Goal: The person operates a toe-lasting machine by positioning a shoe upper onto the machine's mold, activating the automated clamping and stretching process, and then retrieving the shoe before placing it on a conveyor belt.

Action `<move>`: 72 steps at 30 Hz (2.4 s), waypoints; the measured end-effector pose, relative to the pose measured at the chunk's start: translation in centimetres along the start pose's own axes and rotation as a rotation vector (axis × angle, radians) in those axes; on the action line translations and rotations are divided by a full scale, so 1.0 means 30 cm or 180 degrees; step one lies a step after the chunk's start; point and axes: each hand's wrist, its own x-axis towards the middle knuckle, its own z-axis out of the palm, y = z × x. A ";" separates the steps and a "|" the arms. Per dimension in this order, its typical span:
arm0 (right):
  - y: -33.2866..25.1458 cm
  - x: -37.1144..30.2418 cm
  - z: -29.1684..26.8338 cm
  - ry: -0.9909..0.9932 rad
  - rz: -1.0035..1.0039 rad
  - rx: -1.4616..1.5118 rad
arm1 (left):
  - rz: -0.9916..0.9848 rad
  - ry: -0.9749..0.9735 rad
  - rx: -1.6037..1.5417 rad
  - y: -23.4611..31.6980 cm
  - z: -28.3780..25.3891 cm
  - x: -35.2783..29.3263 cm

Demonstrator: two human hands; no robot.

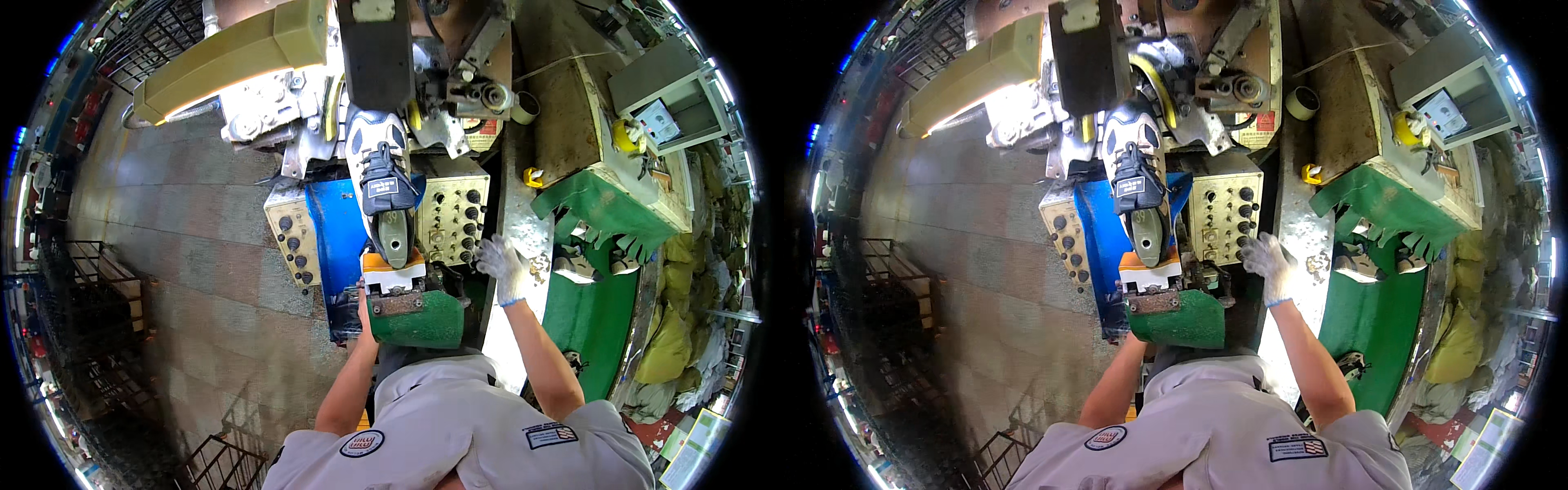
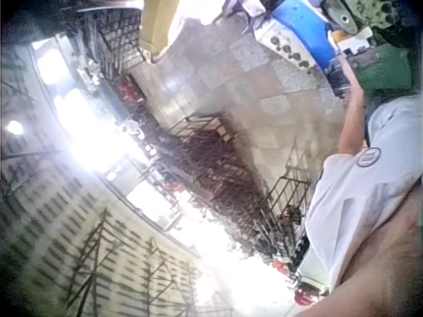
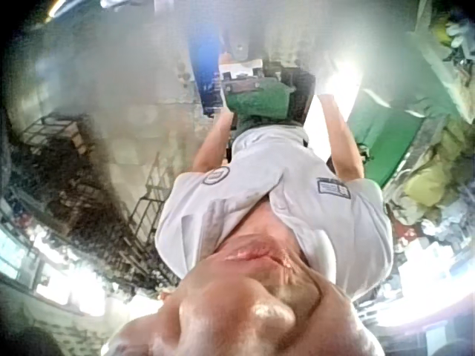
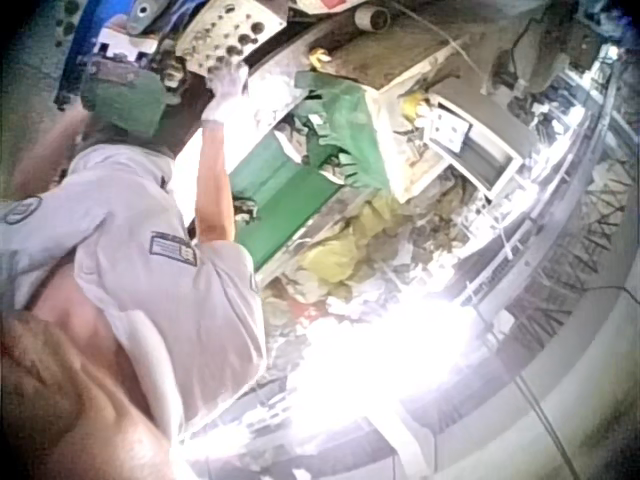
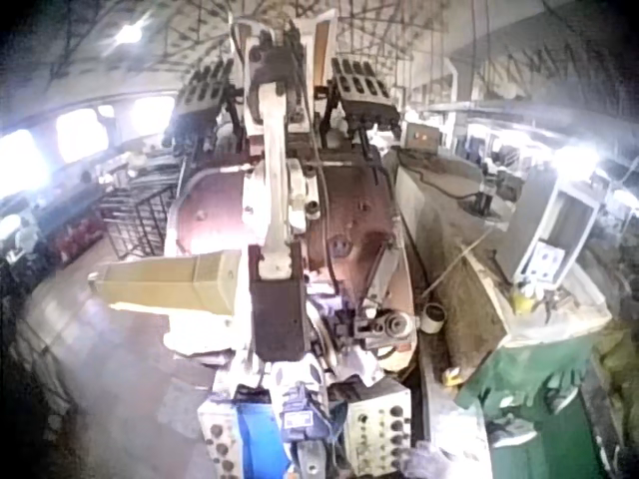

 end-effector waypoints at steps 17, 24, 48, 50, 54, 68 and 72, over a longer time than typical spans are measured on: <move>-0.114 -0.204 0.185 -0.0638 -0.0109 -0.0854 | -0.0011 0.0254 -0.1662 0.238 -0.370 -0.177; -0.150 -0.483 0.529 -0.1790 -0.0390 -0.1625 | 0.0898 0.1311 -0.0213 0.546 -0.687 -0.486; -0.389 -0.512 0.042 -0.0869 -0.0572 0.0910 | 0.0831 -0.2469 -0.2175 1.020 0.065 -0.532; -0.411 -0.535 -0.009 -0.0728 -0.0750 0.0662 | 0.1040 -0.2522 -0.1931 1.049 0.097 -0.572; -0.465 -0.551 -0.136 -0.0360 -0.0989 0.0345 | 0.1148 -0.2826 -0.1752 1.047 0.218 -0.599; -0.452 -0.318 -1.441 0.2285 0.1321 -0.4235 | 0.0788 -0.2425 0.0267 0.724 0.294 -0.464; -0.364 0.005 -1.502 0.2674 0.0930 -0.3087 | 0.0646 -0.2161 0.0456 0.684 0.279 -0.477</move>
